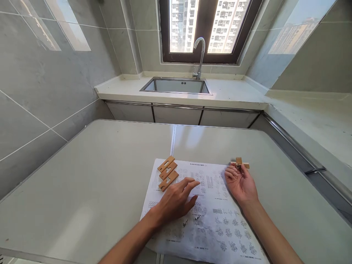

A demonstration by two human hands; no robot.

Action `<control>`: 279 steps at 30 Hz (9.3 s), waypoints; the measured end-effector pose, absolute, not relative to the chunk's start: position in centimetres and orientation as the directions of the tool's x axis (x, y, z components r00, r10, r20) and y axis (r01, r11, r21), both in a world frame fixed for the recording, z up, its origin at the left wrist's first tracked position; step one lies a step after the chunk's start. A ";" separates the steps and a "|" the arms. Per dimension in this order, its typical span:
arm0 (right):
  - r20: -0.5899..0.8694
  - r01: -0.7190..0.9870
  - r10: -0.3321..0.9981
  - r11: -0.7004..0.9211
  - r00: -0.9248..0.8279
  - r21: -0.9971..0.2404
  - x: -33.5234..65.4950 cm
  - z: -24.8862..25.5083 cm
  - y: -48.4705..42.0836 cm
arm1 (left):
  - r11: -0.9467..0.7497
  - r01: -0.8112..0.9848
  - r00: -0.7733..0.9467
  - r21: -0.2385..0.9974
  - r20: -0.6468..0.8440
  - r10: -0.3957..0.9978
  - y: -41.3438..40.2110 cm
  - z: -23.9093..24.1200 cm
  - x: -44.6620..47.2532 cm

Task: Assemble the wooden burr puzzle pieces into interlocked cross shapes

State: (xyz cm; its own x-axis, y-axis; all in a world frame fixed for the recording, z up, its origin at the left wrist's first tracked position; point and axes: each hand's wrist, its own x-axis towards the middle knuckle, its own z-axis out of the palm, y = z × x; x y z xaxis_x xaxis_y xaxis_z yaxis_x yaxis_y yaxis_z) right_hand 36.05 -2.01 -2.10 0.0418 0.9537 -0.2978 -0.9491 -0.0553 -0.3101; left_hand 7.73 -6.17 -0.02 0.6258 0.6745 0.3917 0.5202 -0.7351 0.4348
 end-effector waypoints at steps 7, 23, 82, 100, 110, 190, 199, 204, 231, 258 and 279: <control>-0.190 -0.680 0.982 -0.142 -0.003 -0.720 33.9 -2.6 -2.4 | -0.771 0.496 0.670 0.399 0.389 0.633 -6.0 -0.5 7.8; -0.046 -0.198 0.996 -0.062 -0.082 -0.978 30.4 -1.8 -4.2 | -0.774 0.525 0.655 0.354 0.413 0.633 -5.9 -0.7 7.8; 0.157 0.493 0.960 0.256 -0.233 -0.832 28.5 -2.9 -5.3 | -0.355 0.894 0.259 0.275 0.329 0.908 -0.6 -0.1 1.0; 0.400 0.436 0.731 0.663 -0.553 -0.608 27.2 -1.6 -6.7 | -0.568 0.754 0.503 0.330 0.267 0.822 -2.2 0.0 3.0; 0.350 0.461 0.768 0.614 -0.537 -0.640 27.4 -2.6 -6.6 | -0.526 0.746 0.459 0.409 0.258 0.850 -1.9 -0.3 2.9; -0.201 -0.202 0.979 -0.193 0.021 -0.960 26.5 -1.3 -6.6 | -0.754 0.543 0.453 0.370 0.626 0.634 -3.7 -0.2 5.4; -0.215 -0.199 0.973 -0.195 0.087 -0.960 26.1 -1.9 -7.1 | -0.738 0.557 0.436 0.382 0.622 0.651 -4.0 -1.0 5.8; -0.207 -0.217 0.977 -0.194 0.040 -0.957 26.0 -2.5 -7.0 | -0.753 0.540 0.449 0.375 0.629 0.635 -4.0 -1.2 5.9; -0.145 -0.190 0.877 -0.256 -0.459 -0.948 26.5 -1.8 -6.9 | -0.623 0.314 0.536 0.716 0.408 0.739 -4.2 -0.1 5.5; -0.131 -0.093 0.870 -0.197 -0.475 -0.976 26.3 -0.7 -7.2 | -0.734 0.286 0.595 0.616 0.487 0.640 -4.1 0.2 5.5; -0.138 -0.087 0.864 -0.205 -0.485 -0.975 26.3 -1.1 -7.3 | -0.681 0.291 0.616 0.672 0.413 0.671 -4.1 0.9 5.3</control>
State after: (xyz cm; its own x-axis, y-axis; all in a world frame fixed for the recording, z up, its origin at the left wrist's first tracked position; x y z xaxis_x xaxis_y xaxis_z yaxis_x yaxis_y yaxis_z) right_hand 26.27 -7.33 -1.11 -0.4849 0.8636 -0.1382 -0.0871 -0.2050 -0.9749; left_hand 5.35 -4.13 0.92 0.6162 0.6708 0.4127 0.2906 -0.6807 0.6725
